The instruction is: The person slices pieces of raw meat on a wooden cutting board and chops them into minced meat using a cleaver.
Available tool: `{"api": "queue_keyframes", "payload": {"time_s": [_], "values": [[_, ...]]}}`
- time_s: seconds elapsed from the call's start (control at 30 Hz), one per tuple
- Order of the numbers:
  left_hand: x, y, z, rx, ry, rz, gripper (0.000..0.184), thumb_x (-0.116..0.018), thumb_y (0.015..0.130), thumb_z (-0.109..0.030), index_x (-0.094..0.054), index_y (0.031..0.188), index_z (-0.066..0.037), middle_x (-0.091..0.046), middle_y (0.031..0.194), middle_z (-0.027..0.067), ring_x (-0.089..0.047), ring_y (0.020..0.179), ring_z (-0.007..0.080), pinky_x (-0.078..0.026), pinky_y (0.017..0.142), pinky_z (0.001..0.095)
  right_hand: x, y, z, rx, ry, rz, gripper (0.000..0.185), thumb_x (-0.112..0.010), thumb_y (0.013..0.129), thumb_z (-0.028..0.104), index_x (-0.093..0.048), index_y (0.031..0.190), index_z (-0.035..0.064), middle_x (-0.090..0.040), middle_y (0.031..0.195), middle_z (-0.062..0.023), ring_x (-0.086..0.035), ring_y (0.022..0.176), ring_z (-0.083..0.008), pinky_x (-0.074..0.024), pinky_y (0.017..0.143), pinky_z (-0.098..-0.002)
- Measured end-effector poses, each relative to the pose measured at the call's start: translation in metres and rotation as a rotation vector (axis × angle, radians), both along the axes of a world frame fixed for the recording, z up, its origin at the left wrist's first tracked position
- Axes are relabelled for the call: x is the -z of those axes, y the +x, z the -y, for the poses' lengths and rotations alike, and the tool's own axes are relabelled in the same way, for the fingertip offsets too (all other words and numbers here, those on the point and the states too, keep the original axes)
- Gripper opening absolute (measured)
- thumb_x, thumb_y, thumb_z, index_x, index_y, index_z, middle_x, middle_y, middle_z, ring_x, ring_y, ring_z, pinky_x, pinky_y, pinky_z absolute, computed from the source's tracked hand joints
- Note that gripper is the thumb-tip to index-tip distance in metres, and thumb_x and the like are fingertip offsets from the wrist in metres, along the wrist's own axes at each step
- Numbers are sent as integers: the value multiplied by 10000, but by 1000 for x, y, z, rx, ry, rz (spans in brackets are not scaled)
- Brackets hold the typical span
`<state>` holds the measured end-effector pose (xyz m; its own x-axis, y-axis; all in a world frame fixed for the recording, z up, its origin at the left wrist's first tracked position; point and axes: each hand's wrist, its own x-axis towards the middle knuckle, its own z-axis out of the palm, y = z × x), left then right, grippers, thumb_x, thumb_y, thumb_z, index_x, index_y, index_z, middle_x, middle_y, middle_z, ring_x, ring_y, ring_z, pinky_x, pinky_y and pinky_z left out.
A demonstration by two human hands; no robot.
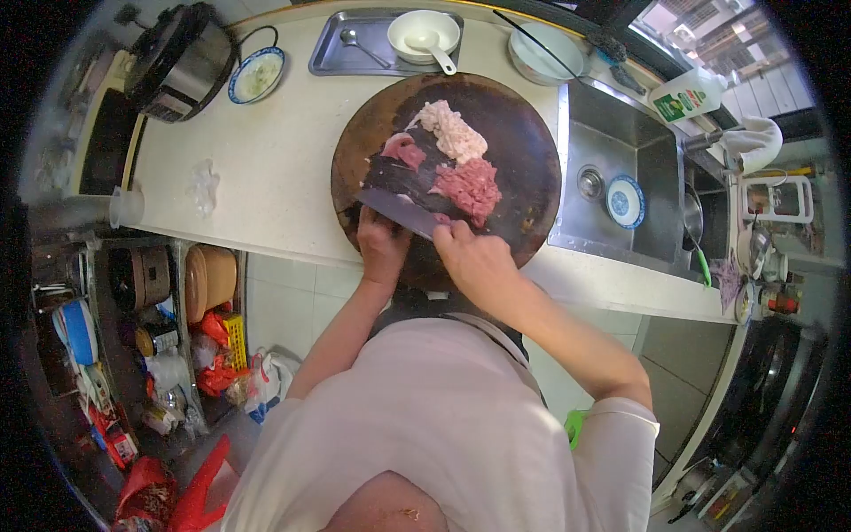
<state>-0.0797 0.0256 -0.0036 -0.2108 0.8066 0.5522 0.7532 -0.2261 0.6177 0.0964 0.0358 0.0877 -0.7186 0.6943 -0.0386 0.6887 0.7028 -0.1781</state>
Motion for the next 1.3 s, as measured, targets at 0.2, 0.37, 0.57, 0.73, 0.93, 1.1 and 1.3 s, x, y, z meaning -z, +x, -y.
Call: {"api": "queue_keyframes", "payload": {"time_s": [0.2,0.37,0.57,0.73,0.93,1.1,1.3], "values": [[7,1,1,-26,-50,-61,159,-668,729,-13,-629,880,-43,-568,841,128,-540,781,343,-469,679,423,19,-40,-31,31,-17,-91,307,-566,789,45,-511,1091,39,-587,858,-144,-642,636,-327,-510,525,-420],[0,3,5,-75,-50,-22,110,-674,711,9,-605,781,-41,-513,772,116,-523,741,310,-449,640,419,4,-23,-49,297,-160,-196,203,-566,888,142,-468,1021,25,-647,830,-248,-640,763,-412,-481,613,-516],[2,2,7,-77,-78,29,138,-669,723,1,-623,849,-34,-535,797,121,-529,763,323,-457,659,419,-8,-6,-2,103,-76,-76,232,-572,783,39,-501,1004,36,-611,829,-134,-660,656,-316,-517,542,-411],[-2,-1,5,-2,-75,60,206,-677,716,-10,-627,915,-28,-555,829,132,-537,789,343,-466,686,439,-5,12,11,44,-50,-20,233,-564,782,31,-506,1007,29,-587,830,-114,-655,604,-270,-506,488,-369],[4,-4,1,3,-72,13,277,-679,715,-18,-641,988,-31,-587,929,168,-552,841,373,-484,727,446,-1,-20,-11,11,-16,-32,282,-569,787,52,-520,1063,19,-592,824,-110,-658,605,-269,-508,491,-373],[6,-4,1,44,-26,-13,224,-671,719,-21,-633,939,-28,-571,918,164,-541,834,373,-476,724,445,16,-65,-32,-10,53,-111,301,-572,797,74,-526,1091,26,-606,812,-120,-661,622,-283,-512,497,-385],[-2,-1,5,-23,-100,80,93,-677,737,-37,-617,808,-36,-500,776,137,-518,774,343,-443,689,439,1,-38,-45,334,-230,-180,272,-592,879,147,-501,1117,50,-627,785,-236,-617,795,-434,-484,660,-514]]}}
